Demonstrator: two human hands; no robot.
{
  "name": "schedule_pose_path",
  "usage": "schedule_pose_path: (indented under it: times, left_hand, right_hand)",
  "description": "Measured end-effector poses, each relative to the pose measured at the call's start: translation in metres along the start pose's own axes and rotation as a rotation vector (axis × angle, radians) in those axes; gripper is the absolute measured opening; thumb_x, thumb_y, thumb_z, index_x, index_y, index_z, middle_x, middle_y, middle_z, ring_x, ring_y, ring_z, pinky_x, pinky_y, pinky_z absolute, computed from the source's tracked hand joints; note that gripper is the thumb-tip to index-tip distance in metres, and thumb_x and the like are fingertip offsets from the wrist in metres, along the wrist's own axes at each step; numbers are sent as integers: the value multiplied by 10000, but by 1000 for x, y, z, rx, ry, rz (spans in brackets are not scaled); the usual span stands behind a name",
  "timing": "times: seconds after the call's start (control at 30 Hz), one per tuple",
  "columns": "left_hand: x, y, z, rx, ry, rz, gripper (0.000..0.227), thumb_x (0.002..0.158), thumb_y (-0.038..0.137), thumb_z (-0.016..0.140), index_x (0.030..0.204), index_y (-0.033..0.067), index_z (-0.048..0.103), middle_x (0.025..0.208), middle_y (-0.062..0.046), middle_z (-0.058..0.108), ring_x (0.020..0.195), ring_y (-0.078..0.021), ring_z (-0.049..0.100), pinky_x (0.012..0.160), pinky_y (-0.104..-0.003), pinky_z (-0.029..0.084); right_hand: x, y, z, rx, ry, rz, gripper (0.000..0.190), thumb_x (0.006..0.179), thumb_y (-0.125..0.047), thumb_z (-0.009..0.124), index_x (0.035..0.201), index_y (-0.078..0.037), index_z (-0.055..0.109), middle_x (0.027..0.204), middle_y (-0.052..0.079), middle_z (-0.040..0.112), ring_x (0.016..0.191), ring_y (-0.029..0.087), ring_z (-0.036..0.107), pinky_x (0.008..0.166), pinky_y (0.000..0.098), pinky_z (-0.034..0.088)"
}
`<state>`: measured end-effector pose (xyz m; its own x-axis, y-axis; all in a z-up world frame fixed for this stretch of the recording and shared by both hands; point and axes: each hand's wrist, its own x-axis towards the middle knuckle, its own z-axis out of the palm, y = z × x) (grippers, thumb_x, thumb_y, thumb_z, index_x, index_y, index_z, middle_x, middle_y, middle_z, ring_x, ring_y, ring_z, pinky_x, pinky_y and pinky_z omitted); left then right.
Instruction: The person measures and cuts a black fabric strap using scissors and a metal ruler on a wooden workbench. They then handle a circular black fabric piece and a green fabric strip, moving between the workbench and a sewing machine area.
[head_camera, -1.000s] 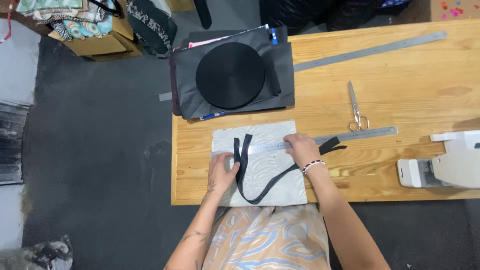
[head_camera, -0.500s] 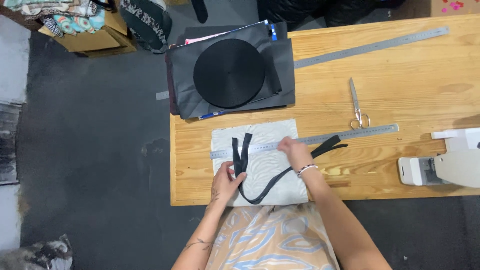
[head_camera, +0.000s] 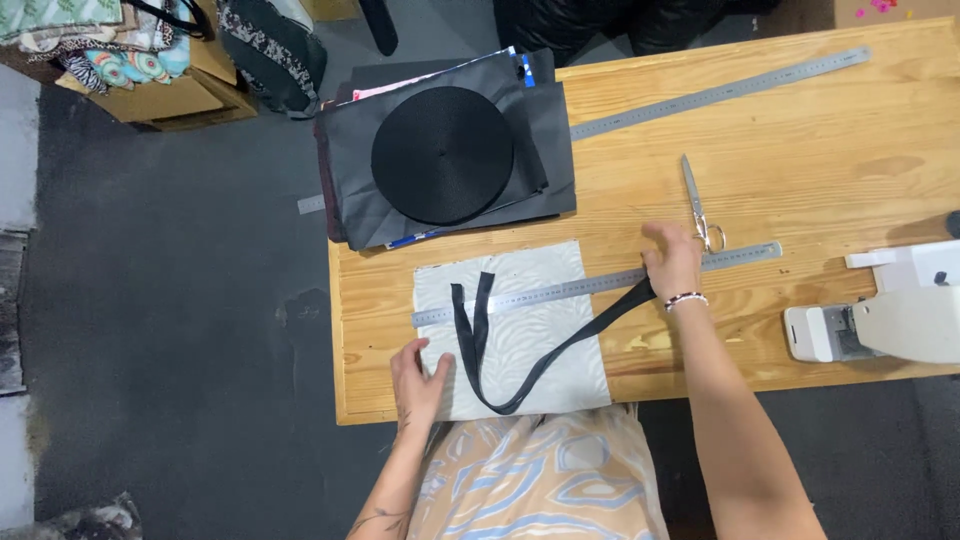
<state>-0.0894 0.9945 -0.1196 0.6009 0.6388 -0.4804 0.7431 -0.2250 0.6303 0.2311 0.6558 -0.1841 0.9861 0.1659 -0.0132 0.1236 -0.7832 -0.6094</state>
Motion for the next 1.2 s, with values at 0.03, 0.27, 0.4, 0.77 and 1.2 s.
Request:
schedule_pose_path:
  times: [0.03, 0.27, 0.4, 0.77, 1.2]
  left_hand:
    - [4, -15, 3, -30, -9, -43, 567, 865, 371, 797, 1343, 141, 599, 1298, -177, 539, 1289, -387, 575, 1080, -451, 496]
    - [-5, -35, -6, -47, -41, -207, 576, 808, 416, 759, 1323, 210, 604, 903, 34, 728, 781, -147, 672, 803, -315, 506]
    - [-14, -38, -12, 65, -111, -296, 421, 808, 481, 719, 1134, 214, 714, 931, 48, 722, 915, -164, 690, 872, -324, 498]
    - [-15, 38, 31, 94, 60, 534, 438, 876, 289, 675, 1284, 140, 615, 1187, -52, 662, 1134, -240, 586, 970, -355, 484]
    - [-175, 200, 278, -258, -955, 255, 375, 831, 185, 833, 1177, 52, 770, 845, -41, 779, 755, -91, 677, 738, -223, 520]
  right_hand:
    - [5, 20, 13, -81, 45, -34, 429, 838, -130, 819, 1210, -329, 740, 1173, -126, 718, 1240, 155, 609, 1149, 345, 384]
    - [50, -30, -1, 20, -4, 225, 257, 932, -318, 740, 1110, -133, 734, 1025, 32, 755, 932, 210, 702, 868, 413, 515]
    - [79, -21, 15, -187, -114, 189, 138, 907, -255, 756, 962, -129, 757, 1003, 114, 739, 961, 329, 682, 794, 476, 518]
    - [-22, 2, 7, 238, 175, 73, 33, 939, -133, 664, 954, -105, 658, 849, 63, 725, 769, 226, 696, 745, 347, 561]
    - [-259, 39, -191, 534, 423, 337, 124, 938, -191, 675, 933, -110, 768, 918, 31, 719, 792, 145, 694, 735, 266, 535]
